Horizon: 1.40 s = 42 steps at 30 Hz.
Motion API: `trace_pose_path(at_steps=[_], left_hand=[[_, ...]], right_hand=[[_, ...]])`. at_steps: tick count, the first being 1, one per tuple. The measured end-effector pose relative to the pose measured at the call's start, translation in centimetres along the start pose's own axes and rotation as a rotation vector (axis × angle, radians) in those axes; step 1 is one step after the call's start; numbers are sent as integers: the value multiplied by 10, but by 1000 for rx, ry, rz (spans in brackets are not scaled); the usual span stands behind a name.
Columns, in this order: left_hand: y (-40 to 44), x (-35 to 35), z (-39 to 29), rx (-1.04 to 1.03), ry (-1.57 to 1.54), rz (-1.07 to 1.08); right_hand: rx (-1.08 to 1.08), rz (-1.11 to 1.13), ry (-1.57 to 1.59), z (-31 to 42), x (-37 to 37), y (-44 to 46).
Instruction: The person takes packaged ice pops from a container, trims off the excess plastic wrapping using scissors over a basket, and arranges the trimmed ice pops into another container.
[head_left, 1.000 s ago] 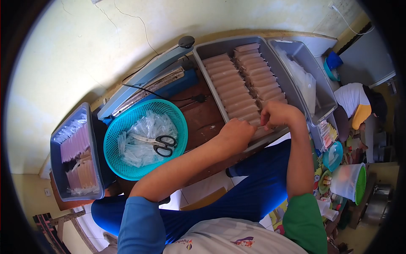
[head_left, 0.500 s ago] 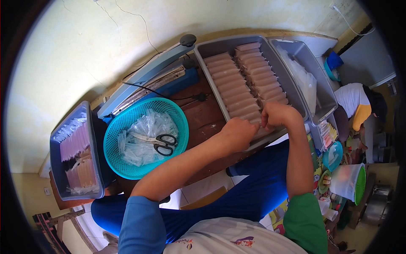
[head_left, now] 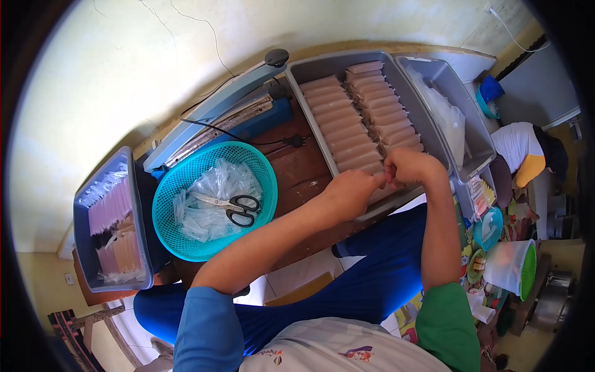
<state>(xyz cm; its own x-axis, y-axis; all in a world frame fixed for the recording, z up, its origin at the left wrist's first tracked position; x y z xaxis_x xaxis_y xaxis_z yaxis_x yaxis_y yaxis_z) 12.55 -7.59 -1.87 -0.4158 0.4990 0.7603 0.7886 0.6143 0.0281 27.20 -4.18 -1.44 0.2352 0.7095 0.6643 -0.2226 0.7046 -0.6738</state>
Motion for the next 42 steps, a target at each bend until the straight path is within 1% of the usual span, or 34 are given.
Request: trace_pose_path(at_steps=[1, 4, 6, 7, 9, 11, 13, 18, 25, 28, 32, 34, 37, 39, 40, 42], left_hand=[[0, 0, 0, 0, 0, 0], [-1, 0, 1, 15, -78, -21], [0, -2, 1, 40, 40, 19], [1, -5, 2, 41, 40, 17], [1, -10, 1, -24, 106, 30], [1, -11, 2, 1, 95, 34], [0, -9, 1, 28, 85, 40], [0, -6, 2, 30, 21, 6], [1, -8, 2, 24, 66, 28], [1, -7, 3, 16, 63, 37], [0, -8, 4, 2, 65, 20], [0, -8, 4, 10, 70, 12], [-2, -5, 4, -28, 82, -42], [-4, 1, 4, -58, -71, -92], [-5, 4, 3, -57, -69, -92], [-8, 11, 4, -43, -195, -100]], right_hand=[[42, -7, -5, 1, 0, 0], [0, 18, -17, 1, -2, 1], [16, 11, -21, 2, -3, 1], [31, 2, -26, 3, -2, 0], [30, 4, -36, 2, -3, 4], [26, 6, -43, 1, -4, 4], [-35, 8, -3, 3, -2, 0], [-13, 22, -12, -3, -3, 3], [-4, -10, -51, -2, -6, 6], [-14, 9, -42, 0, -6, 4], [-23, -1, -69, -5, -9, 9], [5, -11, -90, -2, -7, 6], [26, -24, -80, 1, -3, 1], [34, -44, -66, 1, 1, -1], [40, -63, -52, 2, 3, -3], [61, -83, -59, 7, 8, -7]])
Point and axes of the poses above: each hand's wrist, its own y-axis towards the middle knuckle, its own x-axis out of the back of the hand, z = x × y, the point moved 5 cm from there along y, towards the middle knuckle, and after that the axes turned 3 degrees about x, right-handed, at the moved point
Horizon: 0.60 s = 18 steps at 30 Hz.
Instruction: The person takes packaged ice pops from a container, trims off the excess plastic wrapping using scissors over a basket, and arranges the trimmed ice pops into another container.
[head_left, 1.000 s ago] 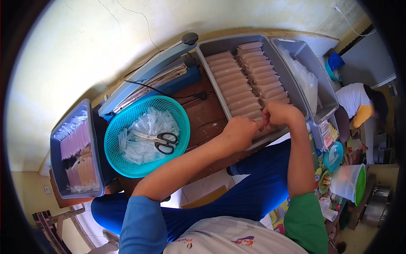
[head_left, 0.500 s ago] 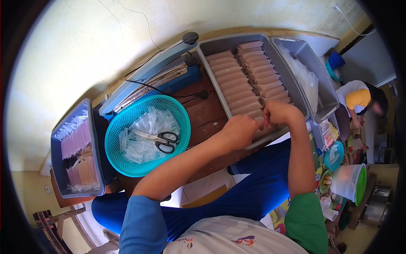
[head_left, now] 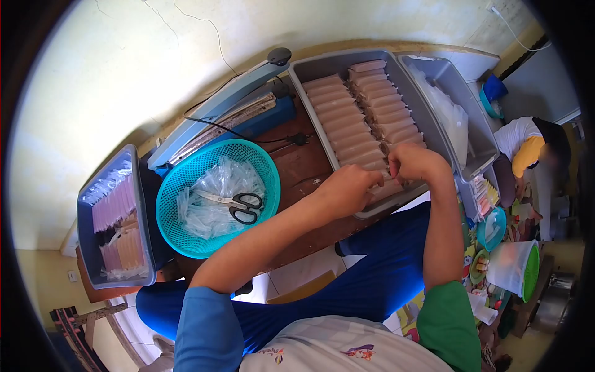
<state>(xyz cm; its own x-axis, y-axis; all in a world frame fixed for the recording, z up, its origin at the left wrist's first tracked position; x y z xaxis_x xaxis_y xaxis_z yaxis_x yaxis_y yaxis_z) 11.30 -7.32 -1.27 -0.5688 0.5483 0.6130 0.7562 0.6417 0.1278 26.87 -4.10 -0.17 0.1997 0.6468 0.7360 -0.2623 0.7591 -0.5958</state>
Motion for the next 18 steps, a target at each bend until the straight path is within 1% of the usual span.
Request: trace_pose_path(at_steps=[1, 3, 5, 7, 8, 10, 12, 13, 14, 15, 18], left_hand=[[-3, 4, -1, 1, 2, -1], [-12, 20, -6, -69, -13, -128], [-27, 35, -8, -42, -5, -161], [-48, 52, -8, -12, 7, -196], [-61, 60, -7, 31, 19, -232], [-89, 75, -3, 81, 36, -276], [-120, 87, 3, 170, 75, -267], [-135, 94, 2, 179, 79, -277], [-150, 99, 5, 281, 68, -248], [-166, 103, 8, 384, 57, -221], [-213, 115, 10, 405, 73, -299]], right_hand=[[19, -21, -8, 3, 3, -1], [57, -41, -15, 9, 3, -1], [98, -61, -25, 16, 3, -1], [221, -113, 46, 31, 2, -2], [230, -112, 44, 40, 1, -3], [401, -188, 87, 68, 1, -9], [445, -175, 99, 88, -8, -7], [476, -165, 115, 98, -13, -6], [491, -159, 108, 109, -18, -5], [533, -205, 127, 121, -20, -5], [643, -275, 155, 153, -33, -2]])
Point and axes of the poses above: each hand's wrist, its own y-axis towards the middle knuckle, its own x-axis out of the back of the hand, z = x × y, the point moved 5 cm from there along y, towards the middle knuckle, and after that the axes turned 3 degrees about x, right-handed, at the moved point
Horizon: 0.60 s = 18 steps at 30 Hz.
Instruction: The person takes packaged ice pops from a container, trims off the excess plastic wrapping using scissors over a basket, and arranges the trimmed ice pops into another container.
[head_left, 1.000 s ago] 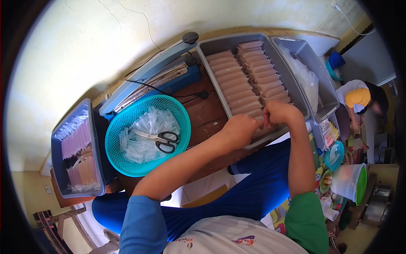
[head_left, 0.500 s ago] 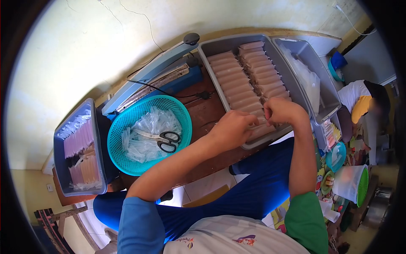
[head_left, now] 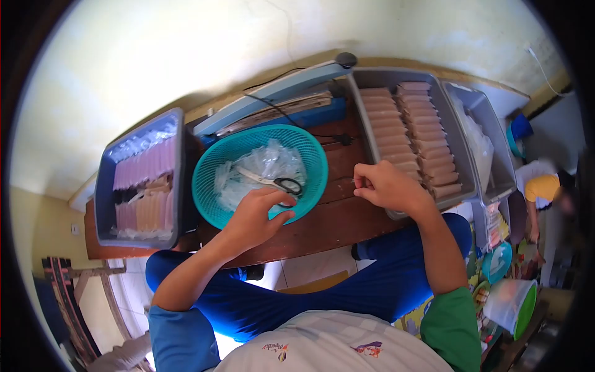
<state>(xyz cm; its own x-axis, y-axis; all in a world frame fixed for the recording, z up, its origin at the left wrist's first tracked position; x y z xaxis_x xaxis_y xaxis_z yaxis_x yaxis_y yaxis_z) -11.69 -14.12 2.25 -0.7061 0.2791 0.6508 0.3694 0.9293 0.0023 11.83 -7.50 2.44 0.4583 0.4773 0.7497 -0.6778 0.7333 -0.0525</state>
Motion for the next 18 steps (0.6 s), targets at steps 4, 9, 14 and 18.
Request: trace_pose_path(at_steps=[4, 9, 14, 18], left_hand=[[-45, 32, 20, 109, 62, -77], [-82, 64, 34, 253, 48, -181], [-105, 86, 42, 266, 112, -226], [-128, 118, 51, 263, 115, -338]], right_hand=[[158, -41, 65, 37, -27, 27], [193, 40, -48, 73, -61, 56], [319, 48, -33, 104, -88, 83], [425, 71, -12, 142, -108, 111]])
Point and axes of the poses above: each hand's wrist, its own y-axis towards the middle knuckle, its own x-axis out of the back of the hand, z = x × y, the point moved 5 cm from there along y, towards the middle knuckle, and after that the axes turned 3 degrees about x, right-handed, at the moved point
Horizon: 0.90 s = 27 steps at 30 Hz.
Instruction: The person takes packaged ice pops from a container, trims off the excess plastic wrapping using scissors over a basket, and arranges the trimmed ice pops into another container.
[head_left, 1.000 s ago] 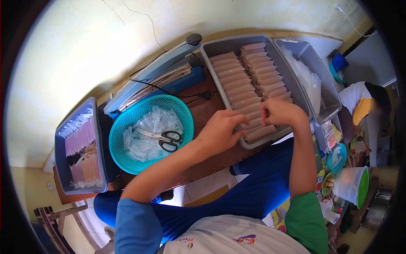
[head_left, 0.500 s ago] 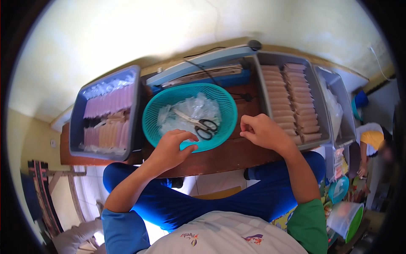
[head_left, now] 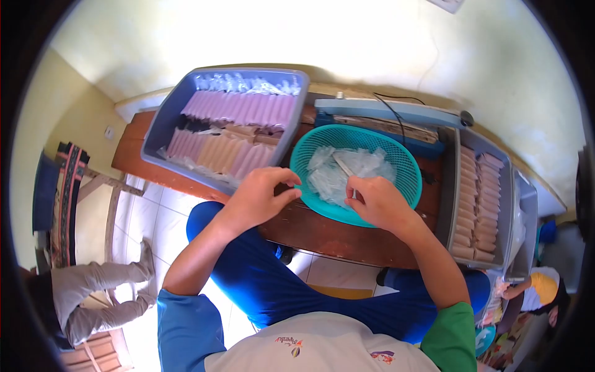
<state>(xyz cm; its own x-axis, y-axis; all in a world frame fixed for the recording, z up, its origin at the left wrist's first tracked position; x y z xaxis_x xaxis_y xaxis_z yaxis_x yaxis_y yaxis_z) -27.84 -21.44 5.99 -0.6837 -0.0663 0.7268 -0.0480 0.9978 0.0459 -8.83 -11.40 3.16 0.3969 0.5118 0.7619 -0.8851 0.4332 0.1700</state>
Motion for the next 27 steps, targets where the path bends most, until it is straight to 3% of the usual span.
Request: trace_pose_path(at_steps=[5, 12, 18, 23, 27], left_hand=[[0, 50, 33, 93, 0, -274], [13, 57, 95, 258, -58, -247], [23, 74, 134, 314, 63, -244], [14, 87, 185, 500, 56, -281], [11, 83, 202, 569, 86, -235]], right_hand=[[233, -57, 127, 26, -25, 65], [391, -166, 50, 41, -57, 141], [333, -22, 30, 28, -98, 194], [207, 171, -27, 22, -137, 237], [167, 142, 4, 14, -161, 265]])
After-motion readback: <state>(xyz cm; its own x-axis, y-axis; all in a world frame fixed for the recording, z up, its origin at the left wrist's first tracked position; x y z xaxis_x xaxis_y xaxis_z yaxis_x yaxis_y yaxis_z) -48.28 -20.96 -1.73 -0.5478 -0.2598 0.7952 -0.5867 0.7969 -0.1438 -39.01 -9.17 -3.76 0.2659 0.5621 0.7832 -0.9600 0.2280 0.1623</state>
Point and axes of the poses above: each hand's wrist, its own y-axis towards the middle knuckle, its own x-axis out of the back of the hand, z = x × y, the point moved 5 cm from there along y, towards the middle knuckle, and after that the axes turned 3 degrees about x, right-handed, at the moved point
